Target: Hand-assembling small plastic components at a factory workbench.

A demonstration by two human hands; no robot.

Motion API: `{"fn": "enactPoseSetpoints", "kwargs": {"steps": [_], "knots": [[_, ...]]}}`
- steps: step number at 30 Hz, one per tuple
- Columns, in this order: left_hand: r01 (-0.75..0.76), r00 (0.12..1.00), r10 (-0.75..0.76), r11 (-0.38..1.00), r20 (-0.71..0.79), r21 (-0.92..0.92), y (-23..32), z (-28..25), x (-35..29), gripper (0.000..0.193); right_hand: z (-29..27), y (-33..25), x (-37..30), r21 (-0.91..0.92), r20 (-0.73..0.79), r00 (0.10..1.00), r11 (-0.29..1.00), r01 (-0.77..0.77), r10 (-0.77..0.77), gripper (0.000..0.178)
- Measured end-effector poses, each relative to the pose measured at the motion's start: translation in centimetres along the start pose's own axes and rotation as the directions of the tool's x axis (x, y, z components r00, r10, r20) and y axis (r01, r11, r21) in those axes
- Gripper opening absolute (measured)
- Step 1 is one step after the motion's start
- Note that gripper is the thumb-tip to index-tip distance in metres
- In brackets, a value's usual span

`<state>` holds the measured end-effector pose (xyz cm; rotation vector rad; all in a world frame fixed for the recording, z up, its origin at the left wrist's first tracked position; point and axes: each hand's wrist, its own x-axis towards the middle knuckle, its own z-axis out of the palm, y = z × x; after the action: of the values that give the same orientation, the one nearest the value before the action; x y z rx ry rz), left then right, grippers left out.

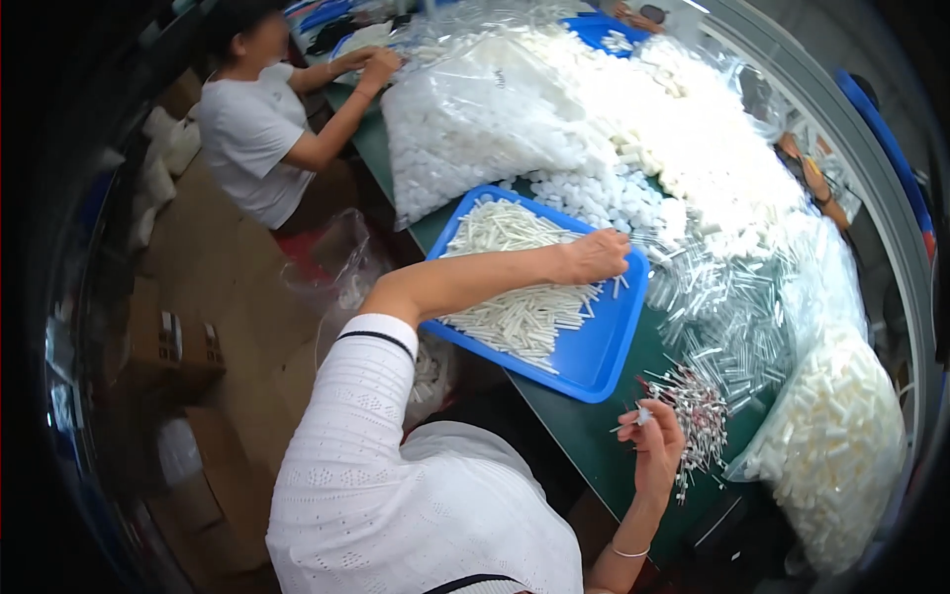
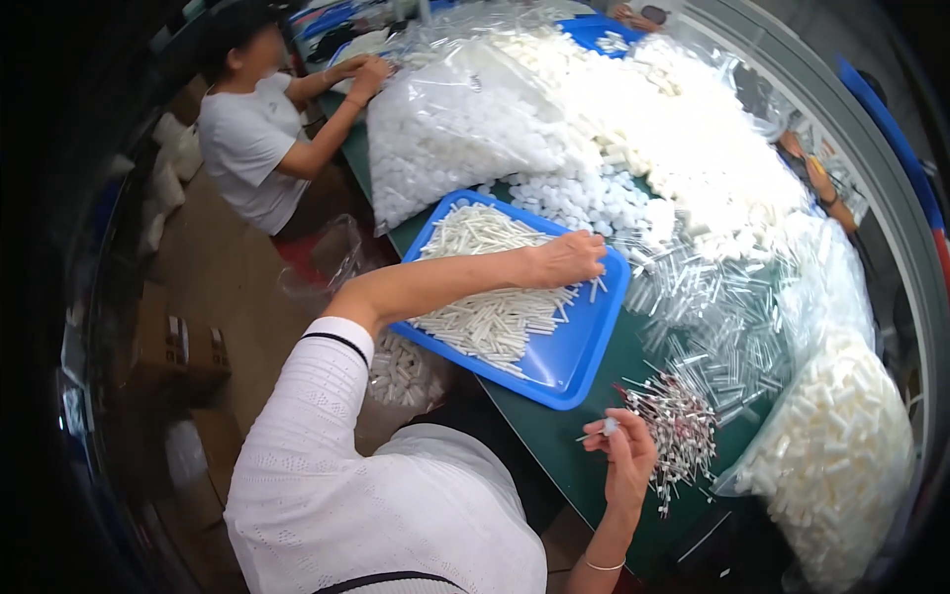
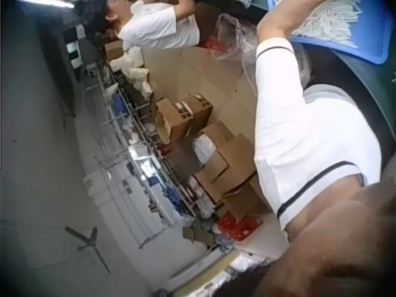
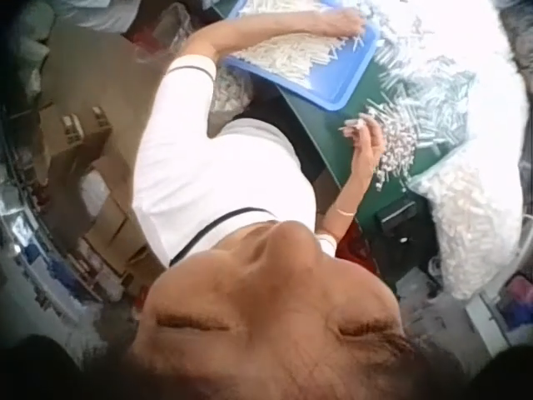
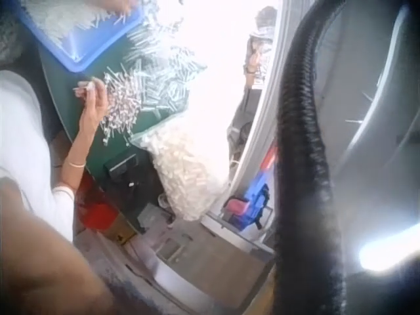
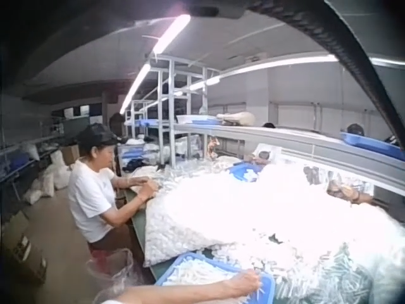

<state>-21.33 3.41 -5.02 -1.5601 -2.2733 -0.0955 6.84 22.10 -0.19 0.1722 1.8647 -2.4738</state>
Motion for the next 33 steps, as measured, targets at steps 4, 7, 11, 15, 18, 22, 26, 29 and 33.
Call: {"fn": "enactPoseSetpoints", "kwargs": {"steps": [4, 7, 11, 15, 18, 22, 26, 29, 33], "knots": [[0.165, 0.977, -0.192, 0.957, -0.094, -0.237, 1.4, -3.8, 0.0, 0.008, -6.1, -2.9, 0.8, 0.049, -0.342, 0.918, 0.972, 0.229, -0.199, 0.026], [0.255, 0.913, -0.408, 0.577, -0.003, -0.776, 4.7, -8.8, -1.8, 0.01, -18.8, -5.9, 1.9, 0.25, -0.571, 0.751, 0.801, 0.544, -0.332, 0.033], [0.261, 0.828, -0.523, 0.043, 0.201, -0.964, 9.8, -9.2, -5.6, 0.02, -7.4, -4.9, 4.7, -0.009, -0.374, 0.863, 0.931, 0.364, -0.341, 0.025], [0.205, 0.789, -0.544, -0.204, 0.285, -0.957, 14.8, -8.6, -5.8, 0.019, 2.4, -2.2, 2.7, 0.056, -0.19, 0.934, 0.946, 0.319, -0.304, 0.025], [0.147, 0.786, -0.544, -0.297, 0.294, -0.943, 16.7, -8.8, -5.8, 0.02, 4.0, -1.1, 2.1, 0.049, -0.161, 0.943, 0.952, 0.302, -0.291, 0.026], [0.114, 0.763, -0.583, -0.304, 0.28, -0.946, 17.4, -8.8, -6.0, 0.02, 4.2, -1.0, 1.4, 0.05, -0.155, 0.94, 0.948, 0.315, -0.304, 0.027], [0.12, 0.752, -0.589, -0.317, 0.295, -0.941, 17.4, -8.8, -5.9, 0.021, 4.1, -0.7, 1.4, 0.065, -0.169, 0.936, 0.944, 0.323, -0.308, 0.027], [0.163, 0.762, -0.56, -0.32, 0.325, -0.933, 17.7, -8.3, -5.8, 0.021, 3.7, -0.2, 0.7, 0.062, -0.162, 0.926, 0.933, 0.354, -0.34, 0.029], [0.143, 0.759, -0.588, -0.268, 0.279, -0.953, 18.1, -8.4, -6.1, 0.02, 4.1, -0.2, 0.4, 0.054, -0.182, 0.923, 0.934, 0.353, -0.338, 0.027]]}}
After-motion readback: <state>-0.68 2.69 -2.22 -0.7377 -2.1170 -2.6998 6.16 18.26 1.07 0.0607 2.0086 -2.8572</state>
